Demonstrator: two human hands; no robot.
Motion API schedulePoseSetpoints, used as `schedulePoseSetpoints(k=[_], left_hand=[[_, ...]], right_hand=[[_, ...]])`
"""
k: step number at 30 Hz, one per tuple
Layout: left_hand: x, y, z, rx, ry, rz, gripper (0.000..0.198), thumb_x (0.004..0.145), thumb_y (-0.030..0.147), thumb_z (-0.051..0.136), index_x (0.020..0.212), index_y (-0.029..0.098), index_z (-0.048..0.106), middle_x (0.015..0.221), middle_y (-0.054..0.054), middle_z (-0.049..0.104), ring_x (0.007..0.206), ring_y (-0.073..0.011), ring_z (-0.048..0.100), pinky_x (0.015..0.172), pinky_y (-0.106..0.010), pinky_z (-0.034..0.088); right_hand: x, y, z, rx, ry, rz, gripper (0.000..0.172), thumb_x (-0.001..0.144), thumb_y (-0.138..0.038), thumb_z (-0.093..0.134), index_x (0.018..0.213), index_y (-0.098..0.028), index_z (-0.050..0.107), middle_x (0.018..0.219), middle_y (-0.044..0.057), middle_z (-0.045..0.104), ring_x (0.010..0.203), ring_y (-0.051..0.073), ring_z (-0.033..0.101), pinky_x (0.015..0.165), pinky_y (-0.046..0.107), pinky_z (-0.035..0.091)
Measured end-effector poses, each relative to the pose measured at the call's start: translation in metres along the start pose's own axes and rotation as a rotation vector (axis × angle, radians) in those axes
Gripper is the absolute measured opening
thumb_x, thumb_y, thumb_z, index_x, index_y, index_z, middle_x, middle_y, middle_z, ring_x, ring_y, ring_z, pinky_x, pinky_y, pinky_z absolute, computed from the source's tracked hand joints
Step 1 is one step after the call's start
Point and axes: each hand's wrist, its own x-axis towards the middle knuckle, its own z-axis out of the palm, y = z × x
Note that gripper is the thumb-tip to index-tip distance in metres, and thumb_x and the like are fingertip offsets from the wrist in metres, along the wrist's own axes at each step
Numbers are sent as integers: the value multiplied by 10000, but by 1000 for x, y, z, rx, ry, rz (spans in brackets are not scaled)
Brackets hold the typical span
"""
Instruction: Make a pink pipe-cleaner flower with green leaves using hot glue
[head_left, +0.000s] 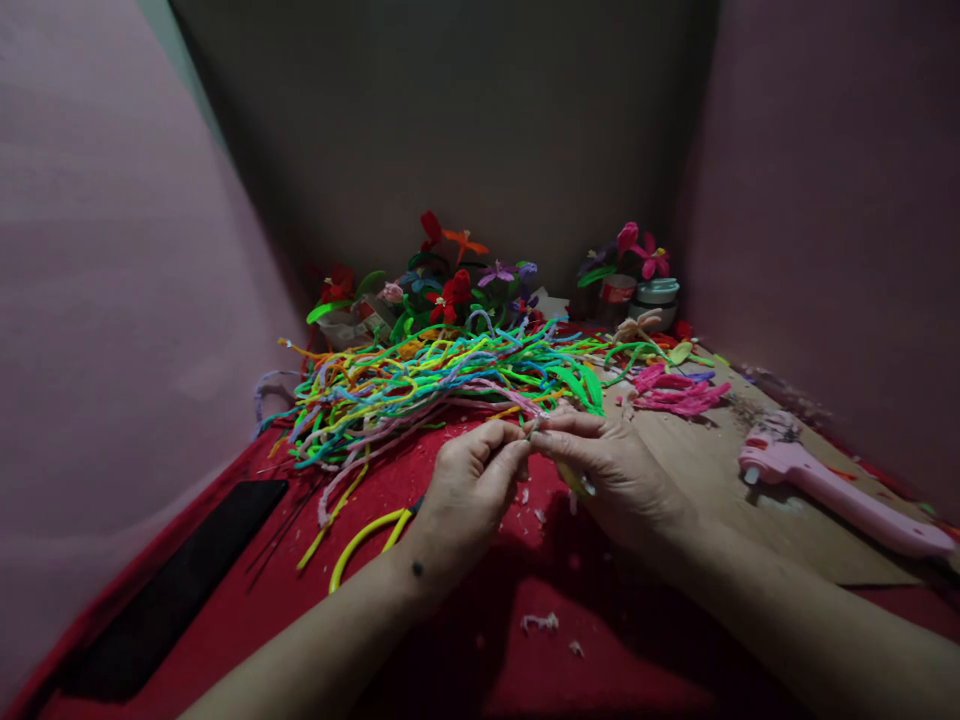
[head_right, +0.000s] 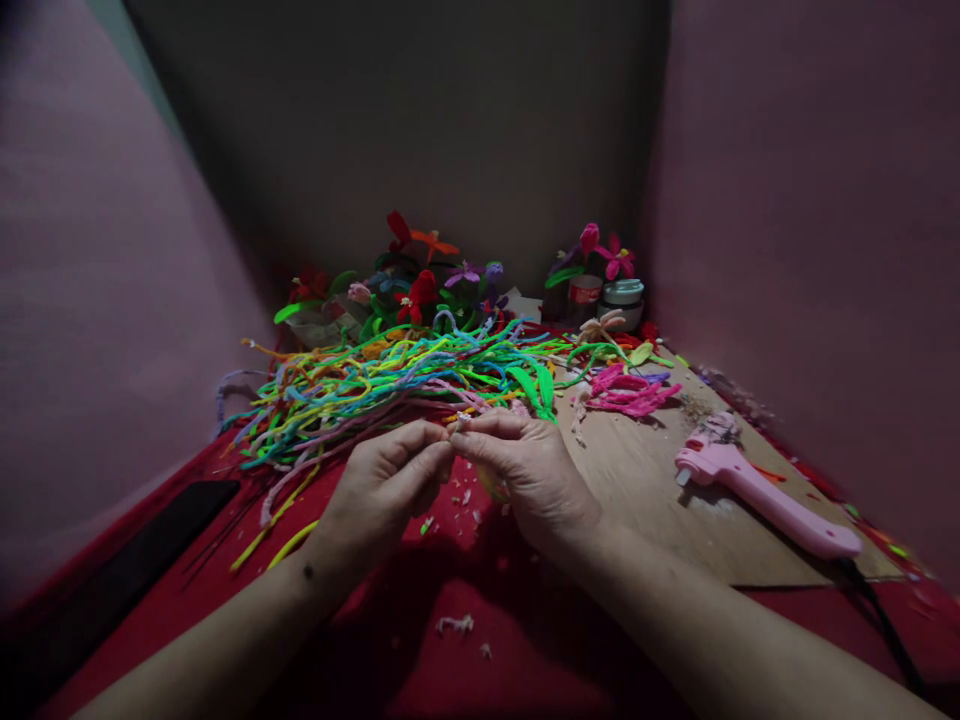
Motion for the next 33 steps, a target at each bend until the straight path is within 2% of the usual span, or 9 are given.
schedulePoseSetpoints(k=[4,7,14,17,21,26,29,31,33], left_hand=[[2,-1,-2,-42,-13,-38,178,799,274,502,666,155,502,505,65,370,437,-42,291,425,-172,242],[2,-3,-2,-37,-8,-52,142,792,260,505,702,151,525,520,64,390,431,-36,292,418,-169,239],[3,3,-3,-156,-25,-156,181,742,283,583,657,136,521,497,63,406,404,-23,301,388,-156,225],[4,3,-4,-351,-114,-272,193,747,287,587,661,134,509,508,59,435,359,-5,284,359,-144,197],[7,-4,-11,-642,-321,-365,155,774,256,562,693,130,523,546,56,453,322,17,214,322,-128,182],[12,-13,-16,-781,-550,-428,150,794,234,523,693,125,541,496,72,407,289,15,114,280,-135,215],[11,-11,-12,-699,-493,-390,184,801,280,521,686,137,529,486,74,397,302,8,129,297,-136,208],[7,-7,-7,-511,-365,-309,232,812,332,501,676,146,524,448,69,389,306,-14,199,318,-147,202],[1,-6,-1,-232,-182,-145,229,808,351,503,705,154,558,456,38,445,355,-56,344,369,-171,273]], right_hand=[[-4,-5,0,-184,15,-8,204,616,-277,730,799,-197,691,785,10,634,756,151,538,722,293,393],[-6,-7,3,-277,47,-16,170,631,-296,711,760,-191,675,717,-7,598,694,135,510,659,281,381],[-5,-7,3,-196,119,20,136,608,-293,721,624,-171,662,593,-28,548,560,93,428,561,259,317],[-2,-3,-1,-72,74,35,111,593,-257,731,611,-167,668,611,-24,560,584,90,443,567,249,311],[1,0,-5,21,-28,88,90,607,-249,715,591,-181,659,546,-35,535,509,78,404,542,247,302],[1,-1,-3,56,-117,125,90,597,-232,701,566,-178,635,565,-10,555,511,89,427,529,249,312],[2,2,-1,178,-78,114,85,588,-192,698,575,-167,618,546,-33,511,489,74,392,501,236,290],[3,5,-1,214,-34,82,97,581,-178,702,561,-164,609,545,-37,498,495,73,391,502,234,290],[3,7,-1,180,20,45,100,578,-192,711,555,-173,616,566,-22,520,535,93,429,530,242,312]])
